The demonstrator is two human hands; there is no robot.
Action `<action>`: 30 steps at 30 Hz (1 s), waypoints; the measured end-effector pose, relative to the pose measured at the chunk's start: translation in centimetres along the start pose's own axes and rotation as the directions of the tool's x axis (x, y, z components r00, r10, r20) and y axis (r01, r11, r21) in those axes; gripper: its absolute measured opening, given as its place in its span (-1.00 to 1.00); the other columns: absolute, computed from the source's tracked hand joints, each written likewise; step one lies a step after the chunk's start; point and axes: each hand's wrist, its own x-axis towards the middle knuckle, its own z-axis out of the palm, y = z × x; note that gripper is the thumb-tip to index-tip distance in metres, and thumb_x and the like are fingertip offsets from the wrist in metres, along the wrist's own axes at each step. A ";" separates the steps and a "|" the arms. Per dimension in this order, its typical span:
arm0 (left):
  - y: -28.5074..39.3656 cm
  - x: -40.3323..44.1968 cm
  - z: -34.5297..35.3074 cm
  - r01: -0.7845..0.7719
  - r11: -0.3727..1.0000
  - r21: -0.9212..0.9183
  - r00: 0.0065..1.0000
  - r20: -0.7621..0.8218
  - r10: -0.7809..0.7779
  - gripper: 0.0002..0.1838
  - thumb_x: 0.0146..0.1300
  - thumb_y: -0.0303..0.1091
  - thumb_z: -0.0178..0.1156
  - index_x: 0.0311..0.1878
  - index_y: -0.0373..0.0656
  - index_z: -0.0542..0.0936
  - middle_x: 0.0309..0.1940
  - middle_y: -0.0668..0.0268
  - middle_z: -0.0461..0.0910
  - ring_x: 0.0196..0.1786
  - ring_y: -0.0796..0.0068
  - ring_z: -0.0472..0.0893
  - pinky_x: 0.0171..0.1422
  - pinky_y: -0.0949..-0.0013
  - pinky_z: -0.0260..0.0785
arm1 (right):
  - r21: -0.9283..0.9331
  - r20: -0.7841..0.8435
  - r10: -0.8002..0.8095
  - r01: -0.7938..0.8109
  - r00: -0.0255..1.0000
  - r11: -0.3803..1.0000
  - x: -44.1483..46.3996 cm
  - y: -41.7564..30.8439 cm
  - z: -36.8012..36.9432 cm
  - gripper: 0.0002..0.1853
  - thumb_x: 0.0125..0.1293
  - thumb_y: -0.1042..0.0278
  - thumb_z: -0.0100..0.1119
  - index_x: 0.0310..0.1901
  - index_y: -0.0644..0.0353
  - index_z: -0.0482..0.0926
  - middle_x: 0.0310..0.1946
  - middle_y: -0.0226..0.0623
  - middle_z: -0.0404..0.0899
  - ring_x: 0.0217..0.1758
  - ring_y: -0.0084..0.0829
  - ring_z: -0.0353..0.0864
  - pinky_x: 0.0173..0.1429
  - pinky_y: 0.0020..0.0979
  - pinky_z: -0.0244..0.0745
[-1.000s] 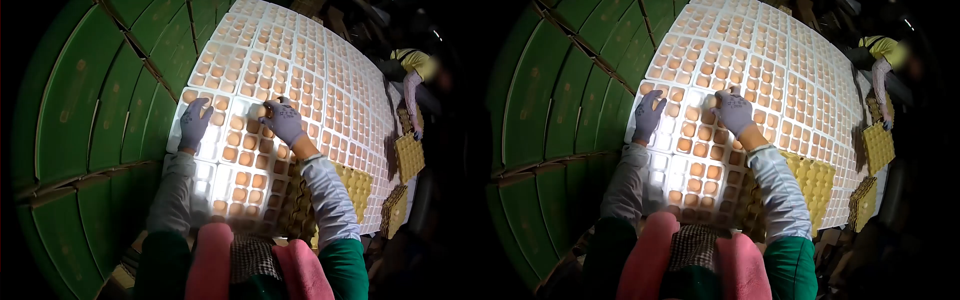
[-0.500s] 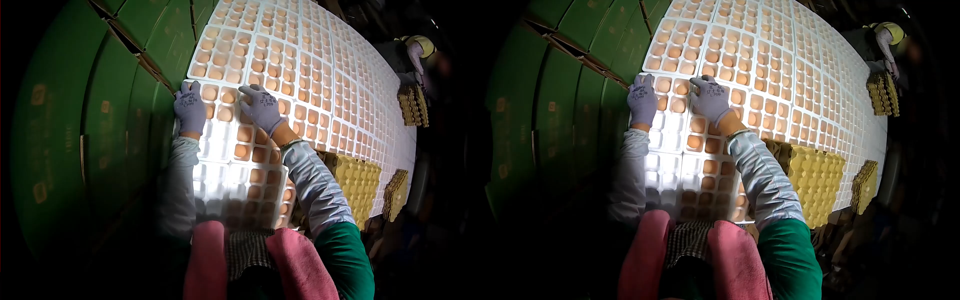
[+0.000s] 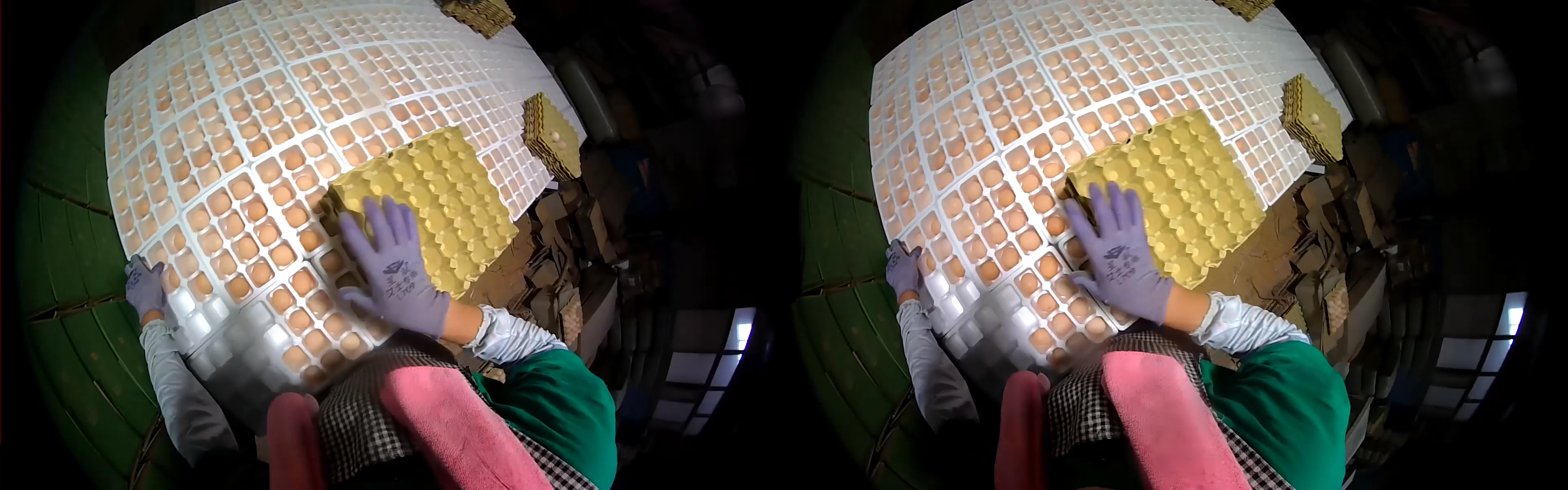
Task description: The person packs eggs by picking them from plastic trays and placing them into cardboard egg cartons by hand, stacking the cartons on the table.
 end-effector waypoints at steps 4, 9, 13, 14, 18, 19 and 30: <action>-4.0 3.4 2.0 -0.016 0.997 -0.080 1.000 -0.015 0.015 -0.62 0.29 -0.19 0.20 0.08 -0.20 0.47 0.02 -0.03 0.55 0.12 -0.08 0.57 0.14 0.01 0.41 | -0.026 0.042 0.074 -0.073 0.996 0.997 -5.1 5.2 -1.3 -0.17 -0.06 0.31 0.40 0.36 0.09 0.36 0.26 0.11 0.30 0.43 0.15 0.20 0.43 0.12 0.16; -6.8 5.5 3.9 0.019 0.986 -0.167 0.999 -0.041 -0.026 -0.67 0.36 -0.24 0.15 0.08 -0.23 0.50 -0.08 -0.10 0.63 0.00 -0.12 0.62 0.06 0.02 0.42 | 0.088 -0.162 0.235 -0.223 0.958 0.971 -8.4 8.7 -10.9 -0.30 -0.02 0.49 0.30 0.28 -0.08 0.49 0.16 0.03 0.38 0.25 0.06 0.38 0.28 -0.08 0.40; 1.1 0.8 -0.2 -0.091 0.974 -0.210 0.986 -0.157 0.059 -0.59 0.41 -0.29 0.11 0.25 -0.25 0.52 0.16 0.04 0.61 0.21 0.07 0.60 0.29 0.20 0.41 | -0.070 -0.317 0.306 -0.344 0.898 0.936 -9.3 19.1 -12.1 -0.30 0.02 0.53 0.28 0.30 -0.08 0.49 0.12 0.01 0.44 0.21 0.04 0.42 0.31 -0.07 0.38; 3.3 -0.3 -1.0 -0.171 0.920 -0.353 0.976 -0.186 0.110 -0.56 0.42 -0.30 0.16 0.28 -0.29 0.50 0.19 0.08 0.61 0.22 0.15 0.60 0.33 0.28 0.40 | -0.117 -0.334 0.313 -0.369 0.889 0.922 -9.4 22.9 -10.9 -0.29 0.03 0.51 0.28 0.31 -0.09 0.48 0.13 0.01 0.44 0.21 0.04 0.42 0.33 -0.07 0.37; 23.9 -20.1 -9.8 -0.273 0.588 -0.762 0.926 -0.043 0.374 -0.73 0.39 -0.38 0.23 0.09 -0.28 0.63 -0.07 0.26 0.69 -0.05 0.52 0.63 0.08 0.45 0.46 | -0.114 -0.245 0.411 -0.447 0.878 0.887 -10.4 39.2 -2.3 -0.35 0.13 0.42 0.33 0.33 -0.08 0.48 0.23 0.03 0.42 0.26 0.04 0.41 0.35 -0.06 0.35; 26.7 -24.0 -10.0 -0.340 0.540 -0.770 0.857 -0.018 0.514 -0.73 0.31 -0.40 0.29 0.03 -0.28 0.64 -0.17 0.26 0.68 -0.15 0.47 0.64 0.00 0.43 0.47 | -0.056 -0.246 0.440 -0.466 0.863 0.883 -10.6 41.4 -0.8 -0.36 0.17 0.38 0.33 0.33 -0.07 0.47 0.28 0.02 0.41 0.27 0.03 0.42 0.35 -0.07 0.35; 35.4 -37.9 -3.0 -0.610 0.683 -0.401 0.771 -0.104 0.628 -0.57 0.11 -0.27 0.42 0.05 -0.10 0.58 -0.04 0.28 0.61 0.01 0.23 0.60 0.16 0.15 0.42 | 0.453 0.019 -0.227 0.194 0.974 0.870 -13.9 33.0 -2.9 -0.60 0.19 0.25 0.43 0.06 -0.01 0.58 -0.10 -0.29 0.61 -0.09 -0.24 0.63 -0.06 -0.33 0.57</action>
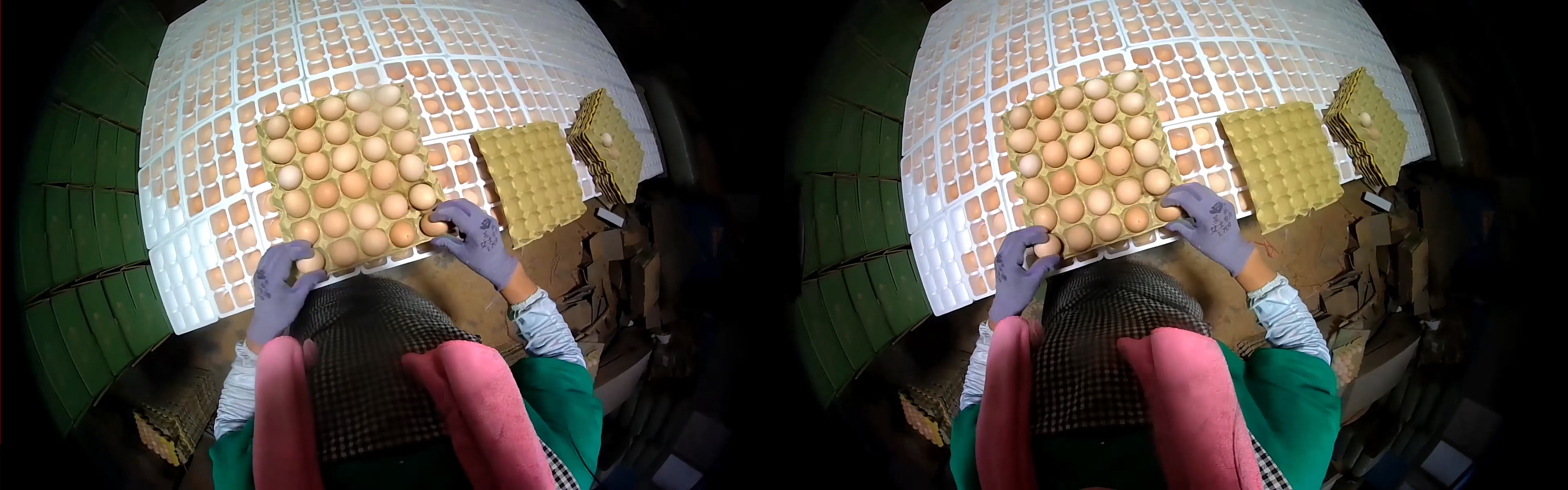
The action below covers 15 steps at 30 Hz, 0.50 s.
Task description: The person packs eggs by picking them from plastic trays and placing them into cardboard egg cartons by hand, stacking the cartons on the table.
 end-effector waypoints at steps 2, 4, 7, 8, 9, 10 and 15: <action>1.1 -0.6 -1.2 0.439 0.355 -0.825 0.756 0.125 -0.642 -0.60 0.27 -0.30 0.33 0.13 -0.18 0.54 -0.01 0.26 0.60 0.03 0.35 0.59 0.15 0.24 0.48 | 0.197 0.033 0.195 -0.198 0.980 0.960 -1.1 0.2 -0.3 -0.63 0.24 0.28 0.39 0.06 0.06 0.56 -0.09 -0.29 0.60 -0.15 -0.34 0.63 -0.15 -0.42 0.57; 1.0 0.1 -1.0 0.070 0.086 -0.994 0.702 -0.012 -0.712 -0.63 0.41 -0.29 0.18 0.16 -0.35 0.51 -0.01 0.22 0.59 -0.10 0.47 0.63 0.01 0.41 0.54 | 0.911 0.018 0.537 -0.235 0.843 0.338 -1.2 0.5 -0.2 -0.69 0.27 0.31 0.36 0.01 0.15 0.57 -0.08 -0.31 0.60 -0.18 -0.45 0.62 -0.14 -0.44 0.58; 2.1 2.1 -1.8 0.389 0.605 -0.695 0.890 0.114 -0.442 -0.68 0.40 -0.21 0.23 0.05 -0.24 0.60 -0.17 0.32 0.64 -0.14 0.46 0.61 -0.07 0.41 0.48 | 0.607 0.082 0.145 -0.164 0.986 0.777 0.6 -1.4 0.0 -0.67 0.29 0.31 0.32 0.07 0.09 0.54 -0.05 -0.35 0.60 -0.09 -0.37 0.64 -0.04 -0.36 0.59; 3.9 3.4 -1.2 0.115 0.914 -0.390 0.992 0.004 -0.124 -0.66 0.31 -0.24 0.31 0.06 -0.21 0.59 -0.16 0.29 0.65 -0.17 0.44 0.60 -0.12 0.36 0.45 | 0.200 0.088 -0.154 0.134 0.984 0.971 1.6 -2.4 0.5 -0.66 0.27 0.30 0.32 0.08 0.03 0.55 -0.04 -0.36 0.61 -0.07 -0.33 0.65 -0.02 -0.32 0.59; 4.9 3.8 0.0 0.056 0.995 -0.086 0.996 0.077 -0.049 -0.66 0.30 -0.25 0.32 0.07 -0.20 0.59 -0.15 0.28 0.66 -0.17 0.44 0.61 -0.09 0.34 0.45 | -0.064 0.145 -0.167 0.178 0.975 0.982 1.9 -3.8 1.1 -0.64 0.18 0.27 0.38 0.03 -0.04 0.59 -0.04 -0.37 0.61 -0.05 -0.25 0.64 0.00 -0.24 0.57; 5.3 3.8 0.9 -0.036 0.976 0.217 0.985 0.172 -0.002 -0.65 0.28 -0.26 0.32 0.07 -0.19 0.58 -0.15 0.26 0.66 -0.17 0.44 0.61 -0.07 0.32 0.46 | -0.057 0.148 -0.174 0.184 0.974 0.981 1.8 -3.6 1.3 -0.64 0.18 0.27 0.38 0.03 -0.04 0.59 -0.04 -0.37 0.61 -0.05 -0.25 0.64 0.00 -0.24 0.57; 2.6 2.2 0.9 0.154 0.962 -0.224 0.985 0.110 -0.132 -0.59 0.34 -0.32 0.22 0.23 -0.18 0.50 -0.08 0.27 0.63 -0.21 0.45 0.60 -0.10 0.36 0.50 | 0.714 0.104 0.340 -0.308 0.935 0.629 0.0 0.6 -1.2 -0.59 0.27 0.32 0.34 0.14 0.15 0.57 -0.02 -0.27 0.62 0.00 -0.41 0.63 0.06 -0.35 0.57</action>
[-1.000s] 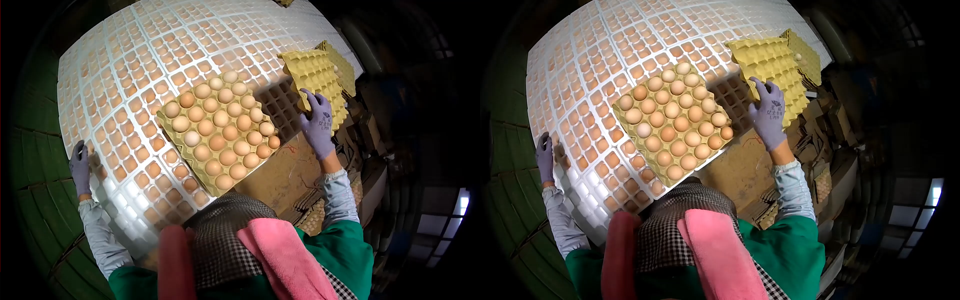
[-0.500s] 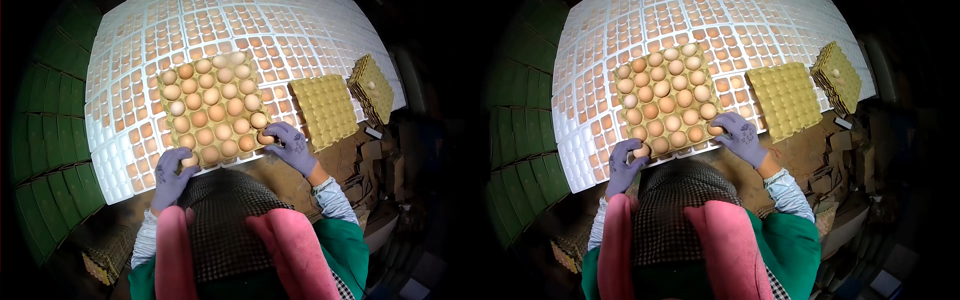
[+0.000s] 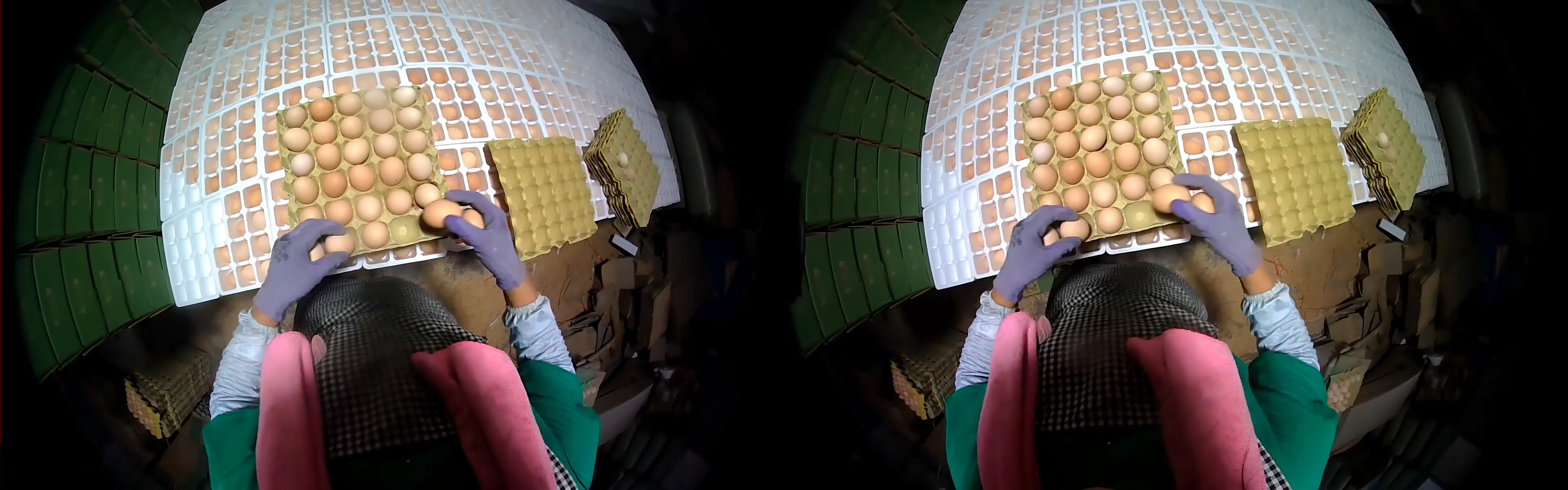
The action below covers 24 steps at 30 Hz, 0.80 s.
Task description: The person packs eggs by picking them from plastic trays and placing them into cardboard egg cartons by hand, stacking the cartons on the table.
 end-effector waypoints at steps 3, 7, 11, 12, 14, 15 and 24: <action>-3.6 -2.3 -1.2 0.138 0.456 -0.879 0.869 -0.114 -0.482 -0.51 0.39 -0.36 0.15 0.35 -0.26 0.41 -0.09 0.20 0.59 -0.25 0.46 0.58 -0.16 0.39 0.52 | 0.191 -0.088 0.134 -0.116 0.987 0.975 1.0 -0.8 -1.6 -0.57 0.25 0.36 0.37 0.16 0.18 0.57 0.07 -0.24 0.57 0.00 -0.44 0.62 0.04 -0.38 0.58; -4.2 0.1 -3.9 -0.044 0.999 0.024 0.935 -0.352 0.050 -0.44 0.17 -0.22 0.40 0.25 -0.12 0.57 0.12 0.12 0.51 -0.13 0.26 0.66 -0.05 0.24 0.54 | -0.912 0.154 -0.215 0.222 0.964 0.345 3.3 -1.4 1.1 -0.46 0.15 0.20 0.46 0.21 -0.18 0.57 0.36 -0.14 0.33 -0.02 -0.19 0.70 0.02 -0.24 0.64; 0.7 2.1 -3.3 0.209 0.799 0.564 0.978 -0.104 -0.183 -0.41 -0.01 -0.13 0.52 0.15 0.08 0.61 0.32 0.12 0.36 0.13 0.03 0.60 0.10 0.10 0.52 | -0.940 0.129 -0.040 0.136 0.991 0.314 4.2 -2.3 1.9 -0.46 0.10 0.10 0.49 0.17 -0.24 0.60 0.35 -0.09 0.34 0.11 -0.05 0.64 0.12 -0.15 0.60; 0.4 2.1 -3.3 0.201 0.807 0.556 0.979 -0.101 -0.174 -0.41 -0.01 -0.13 0.52 0.15 0.08 0.61 0.32 0.12 0.36 0.13 0.03 0.60 0.10 0.10 0.52 | -0.886 0.128 -0.100 0.160 0.987 0.436 4.1 -1.5 1.2 -0.46 0.10 0.10 0.49 0.17 -0.23 0.60 0.34 -0.09 0.35 0.15 -0.03 0.61 0.15 -0.12 0.59; -0.1 2.2 -2.8 0.200 0.771 0.604 0.979 -0.096 -0.179 -0.45 0.07 -0.15 0.46 0.17 0.09 0.58 0.34 0.12 0.34 0.10 0.04 0.62 0.07 0.10 0.53 | -0.741 0.091 -0.181 0.188 0.979 0.645 3.5 -0.3 -0.2 -0.46 0.12 0.15 0.49 0.18 -0.13 0.62 0.32 -0.11 0.37 0.29 -0.04 0.51 0.28 -0.15 0.52; -0.4 2.4 -2.6 0.163 0.786 0.597 0.986 -0.080 -0.144 -0.45 0.07 -0.15 0.46 0.17 0.09 0.58 0.34 0.12 0.34 0.10 0.04 0.62 0.07 0.10 0.53 | -0.758 0.057 -0.184 0.163 0.981 0.631 3.0 -0.1 -0.6 -0.46 0.12 0.15 0.49 0.18 -0.13 0.62 0.32 -0.11 0.37 0.29 -0.04 0.51 0.28 -0.15 0.52; -1.4 1.4 -3.4 0.152 0.912 0.381 0.986 -0.122 -0.113 -0.52 0.13 -0.26 0.39 0.17 0.00 0.59 0.40 0.05 0.30 0.15 -0.03 0.57 0.12 0.11 0.48 | 0.009 -0.429 -0.108 0.124 0.897 0.992 -1.4 1.0 -1.5 -0.44 0.22 0.35 0.44 0.26 0.22 0.53 0.24 -0.21 0.51 0.38 -0.27 0.42 0.45 -0.30 0.31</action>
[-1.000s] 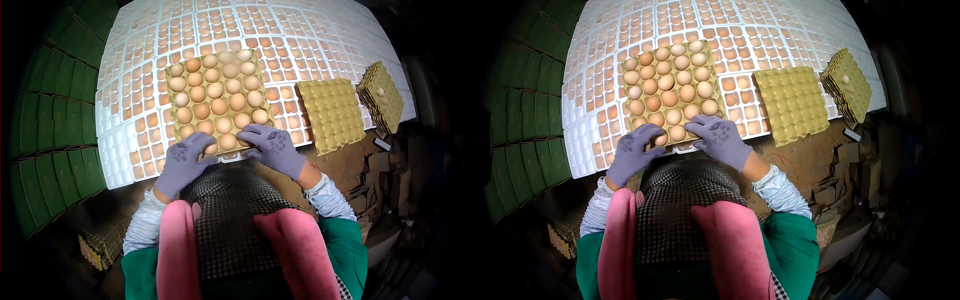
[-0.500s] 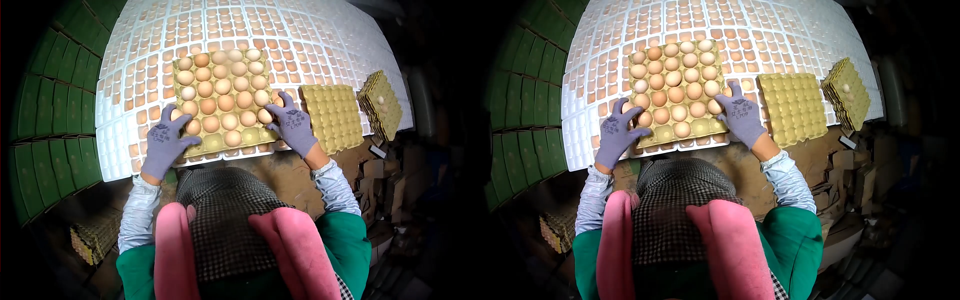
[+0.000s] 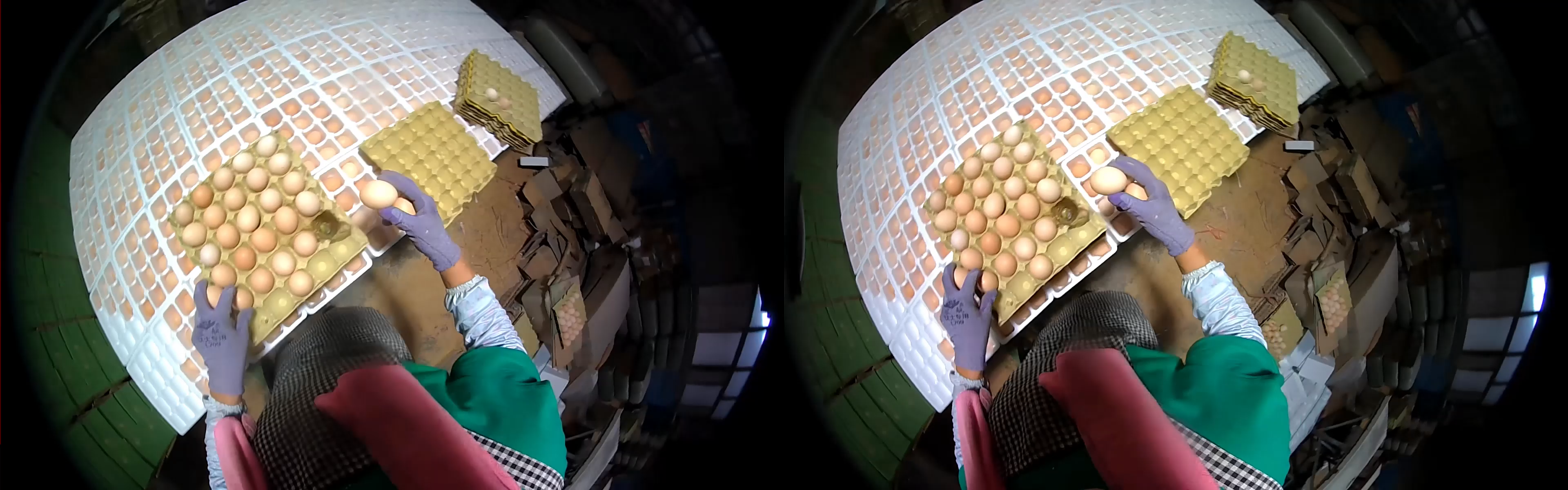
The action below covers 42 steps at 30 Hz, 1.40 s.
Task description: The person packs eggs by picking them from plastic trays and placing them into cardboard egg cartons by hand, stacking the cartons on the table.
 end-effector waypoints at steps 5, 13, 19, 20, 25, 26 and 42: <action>1.1 0.4 0.7 -0.015 0.985 0.169 1.000 -0.004 0.016 -0.47 0.08 -0.39 0.39 0.18 0.02 0.55 0.45 -0.03 0.26 0.18 -0.09 0.54 0.16 0.07 0.46 | 0.177 -0.389 0.169 -0.107 0.906 0.978 6.0 2.2 -10.1 -0.49 0.41 0.19 0.31 0.28 0.25 0.48 -0.23 -0.41 0.58 -0.30 -0.60 0.57 -0.23 -0.55 0.55; -1.3 -0.3 3.4 0.065 0.958 0.280 0.995 -0.089 -0.041 -0.39 -0.06 -0.52 0.41 0.16 0.02 0.55 0.48 -0.08 0.23 0.31 -0.14 0.46 0.28 0.08 0.42 | -0.498 -0.805 -0.322 -0.271 0.498 0.824 21.0 7.9 -36.3 -0.42 0.23 -0.01 0.40 0.12 0.32 0.62 0.01 0.07 0.68 0.07 -0.05 0.66 0.17 -0.20 0.49; 4.0 1.2 0.6 0.099 0.966 0.239 0.991 -0.107 -0.075 -0.61 0.09 -0.37 0.38 0.04 -0.04 0.63 0.30 -0.06 0.40 0.10 -0.12 0.57 0.06 0.08 0.50 | -0.123 -0.766 -0.151 0.088 0.625 0.989 21.0 10.9 -40.1 -0.49 0.42 0.30 0.25 0.32 0.31 0.40 -0.11 -0.20 0.63 -0.13 -0.42 0.58 -0.01 -0.36 0.51; 3.1 0.9 0.9 0.070 0.971 0.229 0.989 -0.143 -0.038 -0.61 0.09 -0.35 0.38 0.05 -0.02 0.64 0.28 -0.04 0.42 0.07 -0.08 0.59 0.06 0.09 0.50 | -0.131 -0.655 -0.118 0.041 0.747 0.990 20.3 10.6 -38.8 -0.51 0.46 0.34 0.15 0.37 0.21 0.35 -0.23 -0.25 0.58 -0.24 -0.53 0.49 -0.13 -0.44 0.48; 1.2 -2.2 1.1 0.240 0.843 -0.482 0.895 -0.227 -0.385 -0.50 0.10 -0.24 0.46 0.15 -0.03 0.65 0.19 0.12 0.42 0.24 0.16 0.49 0.33 0.22 0.38 | 0.526 0.022 0.129 -0.121 0.991 0.842 9.6 2.5 -15.3 -0.46 0.44 0.47 -0.01 0.44 0.14 0.29 0.24 -0.01 0.48 -0.25 -0.54 0.54 -0.28 -0.51 0.48; 0.2 -3.7 1.5 0.254 0.763 -0.595 0.847 -0.244 -0.472 -0.49 0.10 -0.26 0.46 0.16 -0.08 0.65 0.19 0.13 0.43 0.26 0.18 0.47 0.34 0.24 0.36 | 0.522 0.173 0.119 -0.193 0.978 0.831 7.4 1.7 -11.3 -0.48 0.41 0.48 -0.02 0.41 0.15 0.33 0.30 0.07 0.42 -0.28 -0.51 0.55 -0.31 -0.51 0.48; -22.8 -17.9 2.7 0.679 0.729 -0.085 0.690 -0.266 -0.674 -0.59 0.14 -0.29 0.42 0.10 0.03 0.67 0.26 0.09 0.41 0.03 -0.02 0.65 0.05 0.09 0.56 | -0.046 0.807 0.031 0.009 0.590 0.999 -7.5 3.8 43.5 -0.61 0.32 0.29 0.22 0.15 0.21 0.59 0.07 -0.15 0.59 0.14 -0.20 0.58 0.23 -0.28 0.47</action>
